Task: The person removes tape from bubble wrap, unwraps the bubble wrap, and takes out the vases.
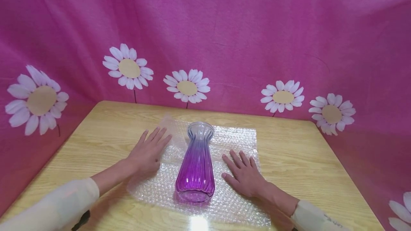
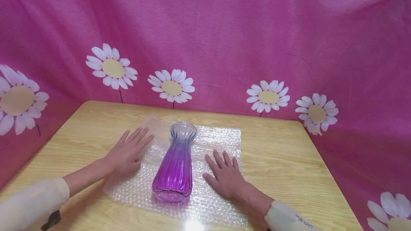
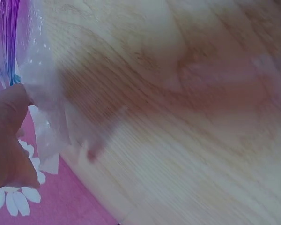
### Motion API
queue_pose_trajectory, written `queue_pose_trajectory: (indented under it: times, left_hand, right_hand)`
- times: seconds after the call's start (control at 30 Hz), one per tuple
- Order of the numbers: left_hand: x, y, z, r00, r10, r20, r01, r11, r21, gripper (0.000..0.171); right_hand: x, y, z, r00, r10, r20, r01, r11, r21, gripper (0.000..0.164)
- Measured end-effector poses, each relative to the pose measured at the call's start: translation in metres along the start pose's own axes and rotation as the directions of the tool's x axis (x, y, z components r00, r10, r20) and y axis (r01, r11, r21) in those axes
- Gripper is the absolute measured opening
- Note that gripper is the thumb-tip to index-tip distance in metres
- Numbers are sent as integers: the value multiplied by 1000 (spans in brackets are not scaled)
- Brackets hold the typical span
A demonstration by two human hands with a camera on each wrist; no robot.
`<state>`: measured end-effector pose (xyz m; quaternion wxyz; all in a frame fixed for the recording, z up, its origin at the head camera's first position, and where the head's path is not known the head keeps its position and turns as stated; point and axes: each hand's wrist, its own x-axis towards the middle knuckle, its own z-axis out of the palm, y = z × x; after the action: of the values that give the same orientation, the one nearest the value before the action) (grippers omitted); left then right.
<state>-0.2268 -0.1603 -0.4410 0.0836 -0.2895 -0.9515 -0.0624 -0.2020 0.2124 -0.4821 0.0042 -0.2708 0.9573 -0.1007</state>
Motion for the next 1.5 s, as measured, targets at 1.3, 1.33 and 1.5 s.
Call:
queue_pose_trajectory:
  times: [1.3,1.33,1.5]
  left_hand:
    - [35,43,5,999,40,-1,-38,939,-343,55]
    - [35,44,5,1000,23,1,-21,929,-369,53]
    - [39,49,5,999,-52,-7,40,849,-527,49]
  right_hand:
    - [-1,-2,-3,1000,7,9,-7,1000,-2,65]
    - [-1,-2,-3,1000,6,8,-6,1000,-3,65]
    - [-1,-2,-3,1000,6,4,-6,1000,-5,65]
